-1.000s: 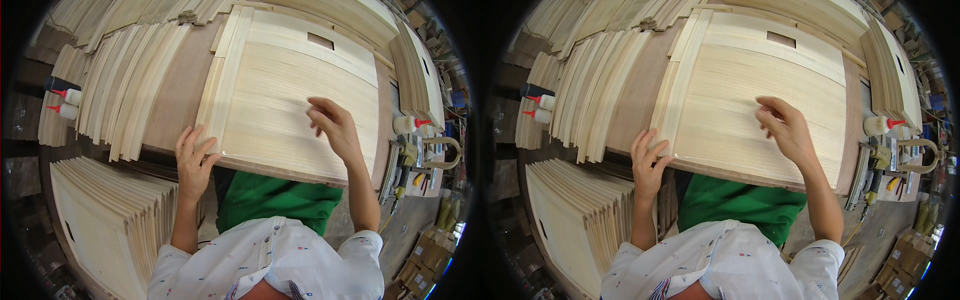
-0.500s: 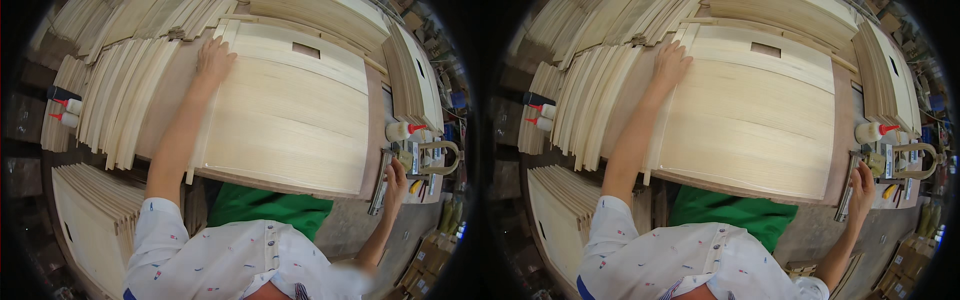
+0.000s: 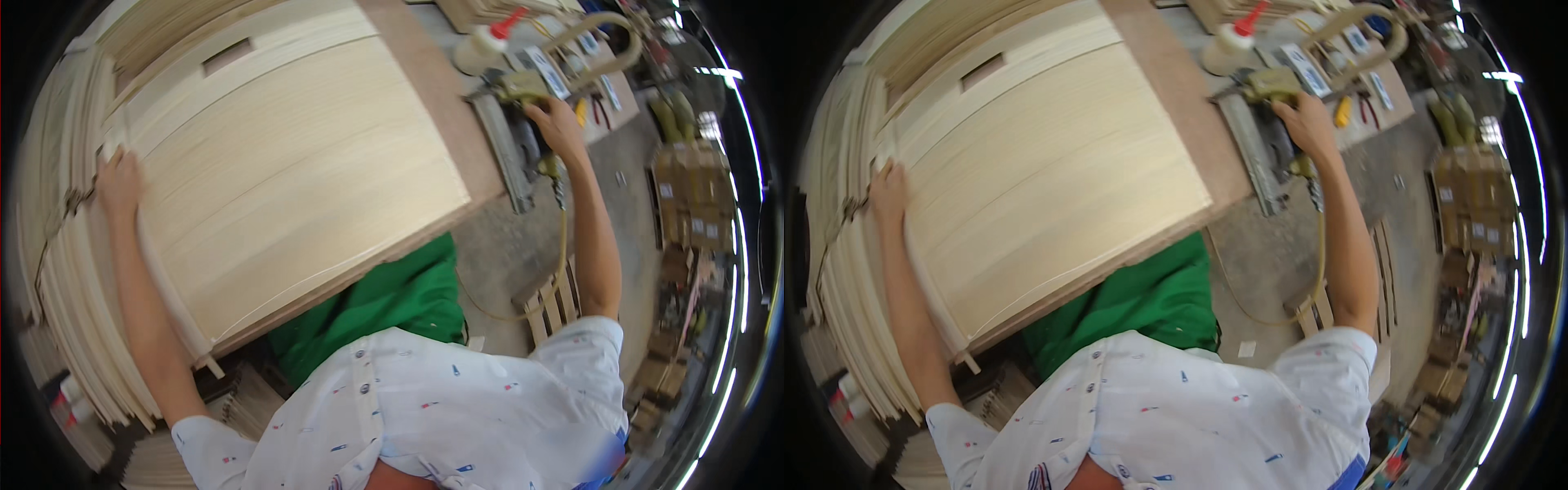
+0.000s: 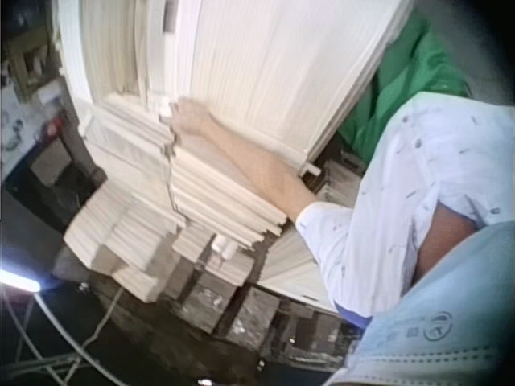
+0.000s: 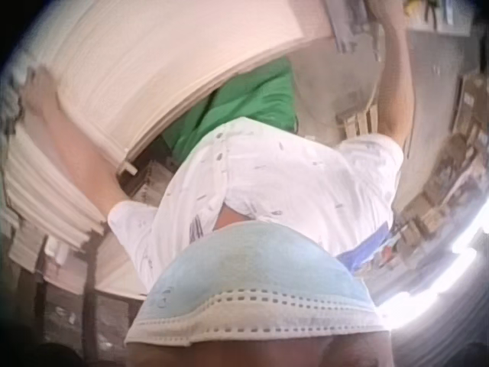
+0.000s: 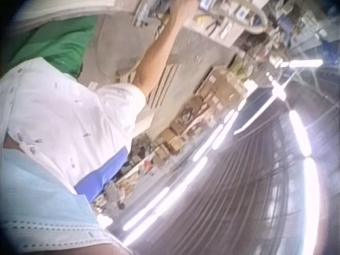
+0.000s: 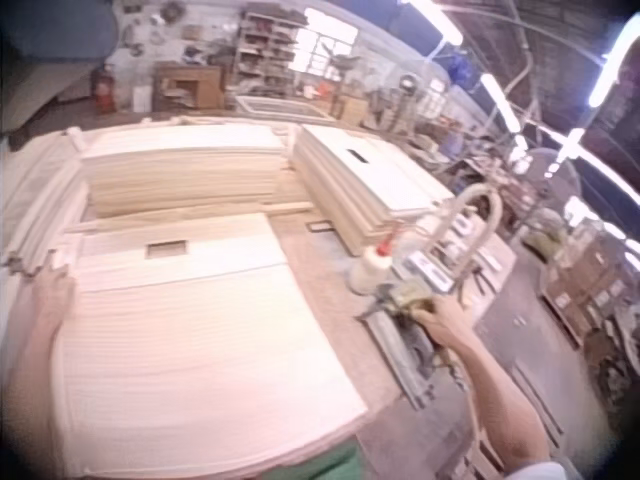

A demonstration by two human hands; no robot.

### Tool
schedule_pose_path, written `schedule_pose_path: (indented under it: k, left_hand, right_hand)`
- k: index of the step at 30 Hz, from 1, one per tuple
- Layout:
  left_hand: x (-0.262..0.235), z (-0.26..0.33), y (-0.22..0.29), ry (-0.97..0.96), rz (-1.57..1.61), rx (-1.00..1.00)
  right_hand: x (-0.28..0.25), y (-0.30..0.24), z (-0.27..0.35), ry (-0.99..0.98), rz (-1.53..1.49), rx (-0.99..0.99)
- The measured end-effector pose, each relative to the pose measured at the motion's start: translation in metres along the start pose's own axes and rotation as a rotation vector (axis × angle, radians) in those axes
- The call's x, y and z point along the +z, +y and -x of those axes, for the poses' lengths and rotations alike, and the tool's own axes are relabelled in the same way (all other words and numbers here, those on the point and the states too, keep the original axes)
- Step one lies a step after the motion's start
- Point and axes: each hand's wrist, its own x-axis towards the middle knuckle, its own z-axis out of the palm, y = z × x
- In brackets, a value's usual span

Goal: Assembling wooden panels using a pneumatic nail gun and wood glue.

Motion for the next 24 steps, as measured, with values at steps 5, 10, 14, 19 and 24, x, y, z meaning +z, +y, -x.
schedule_pose_path:
  k: [5, 10, 14, 19, 24]
  left_hand:
    - [-0.001, -0.008, -0.036, 0.115, -0.106, 0.09]
    - [0.017, 0.0, 0.024, 0.176, 0.024, 0.096]
    - [-0.013, 0.018, 0.017, 0.157, 0.026, -0.018]
    - [-0.016, 0.021, 0.024, 0.177, 0.101, -0.081]
    - [-0.016, 0.017, 0.029, 0.145, 0.08, -0.064]
  right_hand:
    - [0.006, 0.024, -0.023, -0.12, 0.001, 0.09]
    - [-0.006, 0.066, 0.009, -0.286, -0.504, 0.319]
    - [-0.023, -0.018, 0.021, -0.268, -0.671, 0.349]
    - [-0.074, -0.12, 0.022, -0.231, -0.553, 0.045]
    - [-0.071, -0.267, -0.022, -0.352, -0.457, -0.245]
